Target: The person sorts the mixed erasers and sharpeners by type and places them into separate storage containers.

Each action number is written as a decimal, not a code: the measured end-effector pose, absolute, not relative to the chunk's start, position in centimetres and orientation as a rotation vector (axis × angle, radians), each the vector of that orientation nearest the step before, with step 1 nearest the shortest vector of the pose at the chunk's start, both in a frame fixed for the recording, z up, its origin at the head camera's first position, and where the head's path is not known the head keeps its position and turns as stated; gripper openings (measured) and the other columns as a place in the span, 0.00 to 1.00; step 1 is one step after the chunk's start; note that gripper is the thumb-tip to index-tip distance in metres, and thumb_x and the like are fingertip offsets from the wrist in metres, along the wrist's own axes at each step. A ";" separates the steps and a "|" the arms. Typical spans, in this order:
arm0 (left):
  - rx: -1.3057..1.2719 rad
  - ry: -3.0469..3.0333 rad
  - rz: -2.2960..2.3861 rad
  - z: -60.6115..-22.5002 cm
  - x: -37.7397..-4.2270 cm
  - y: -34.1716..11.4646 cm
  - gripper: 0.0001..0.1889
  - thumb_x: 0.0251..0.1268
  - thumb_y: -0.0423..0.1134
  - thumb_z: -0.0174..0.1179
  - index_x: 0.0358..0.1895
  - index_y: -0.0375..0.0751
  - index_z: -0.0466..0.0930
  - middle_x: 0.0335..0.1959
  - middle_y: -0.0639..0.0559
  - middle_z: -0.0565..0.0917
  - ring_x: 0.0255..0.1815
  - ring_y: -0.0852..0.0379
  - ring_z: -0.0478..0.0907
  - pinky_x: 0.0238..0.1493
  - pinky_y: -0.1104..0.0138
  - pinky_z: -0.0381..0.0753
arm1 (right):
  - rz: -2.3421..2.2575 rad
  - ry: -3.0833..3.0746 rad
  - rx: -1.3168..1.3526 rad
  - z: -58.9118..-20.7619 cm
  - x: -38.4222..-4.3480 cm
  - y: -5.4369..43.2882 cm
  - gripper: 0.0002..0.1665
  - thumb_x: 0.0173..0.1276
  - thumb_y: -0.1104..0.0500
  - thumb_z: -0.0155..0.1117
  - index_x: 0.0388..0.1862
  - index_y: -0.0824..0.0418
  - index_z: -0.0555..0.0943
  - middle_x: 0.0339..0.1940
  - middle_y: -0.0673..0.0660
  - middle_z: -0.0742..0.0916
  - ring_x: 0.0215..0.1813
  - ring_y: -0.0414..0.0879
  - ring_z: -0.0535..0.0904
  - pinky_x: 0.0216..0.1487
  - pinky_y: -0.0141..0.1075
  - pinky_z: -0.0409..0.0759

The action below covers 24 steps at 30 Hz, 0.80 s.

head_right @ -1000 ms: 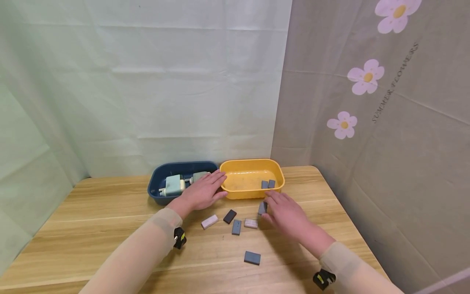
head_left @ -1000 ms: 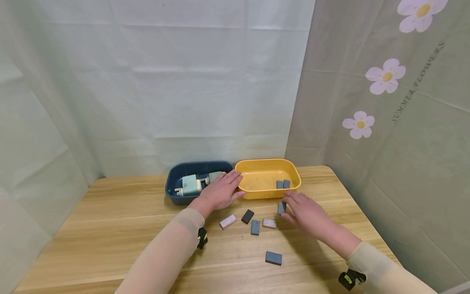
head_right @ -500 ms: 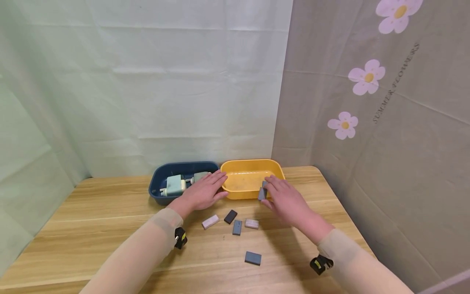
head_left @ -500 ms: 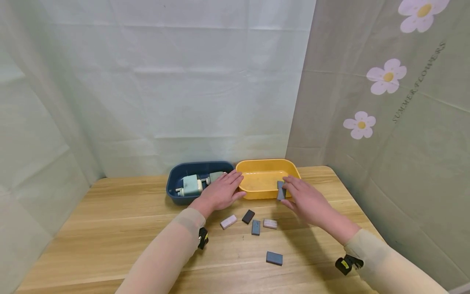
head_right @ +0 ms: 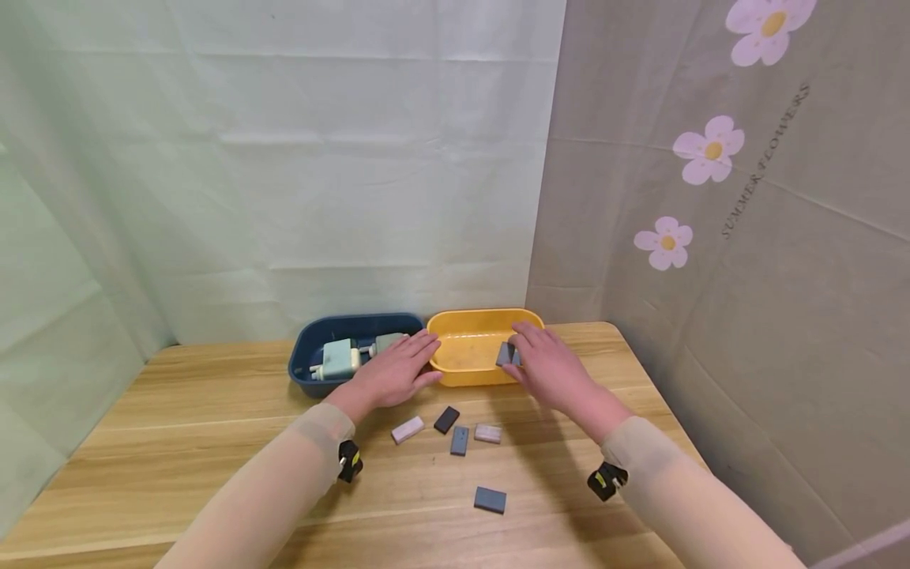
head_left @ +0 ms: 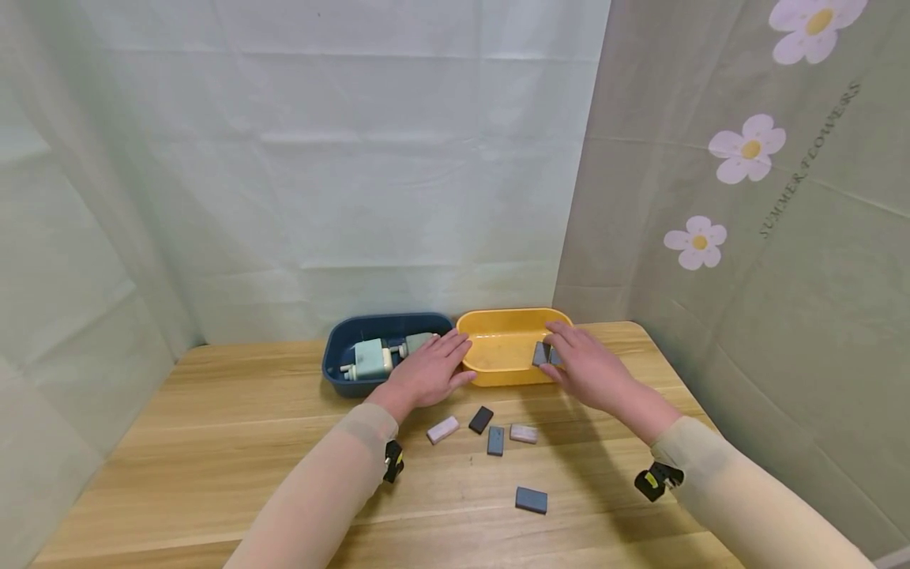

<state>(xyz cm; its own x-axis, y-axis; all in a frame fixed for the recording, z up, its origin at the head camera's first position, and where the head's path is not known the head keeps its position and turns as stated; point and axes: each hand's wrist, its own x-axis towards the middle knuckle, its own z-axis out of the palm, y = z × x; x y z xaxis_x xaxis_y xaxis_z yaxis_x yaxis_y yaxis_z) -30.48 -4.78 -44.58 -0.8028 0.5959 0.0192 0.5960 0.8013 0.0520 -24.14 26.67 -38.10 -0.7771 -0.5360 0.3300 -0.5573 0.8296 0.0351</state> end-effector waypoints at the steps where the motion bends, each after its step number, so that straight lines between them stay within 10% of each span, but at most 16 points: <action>1: -0.987 -2.979 -0.087 -44.6 -30.5 -4.8 0.42 0.90 0.68 0.40 0.91 0.45 0.55 0.92 0.50 0.54 0.93 0.51 0.44 0.90 0.52 0.46 | 0.090 -2.682 0.828 -38.1 -24.3 26.7 0.27 0.78 0.54 0.77 0.62 0.73 0.82 0.73 0.73 0.81 0.74 0.69 0.78 0.75 0.63 0.76; 24: -0.996 -2.977 -0.079 -44.6 -30.4 -4.8 0.41 0.90 0.68 0.40 0.91 0.45 0.55 0.92 0.50 0.53 0.93 0.51 0.45 0.90 0.53 0.45 | 0.087 -2.705 0.805 -37.4 -27.5 25.4 0.26 0.79 0.54 0.75 0.62 0.73 0.82 0.73 0.73 0.81 0.76 0.70 0.76 0.78 0.62 0.73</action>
<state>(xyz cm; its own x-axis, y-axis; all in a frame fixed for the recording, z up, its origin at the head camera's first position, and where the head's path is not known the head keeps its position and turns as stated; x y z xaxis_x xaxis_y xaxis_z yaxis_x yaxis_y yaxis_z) -30.42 -4.83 -44.57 -0.7987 0.6015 0.0172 0.6016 0.7974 0.0473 -27.53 25.42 -37.44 -0.7912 -0.5229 0.3171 -0.5422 0.8397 0.0318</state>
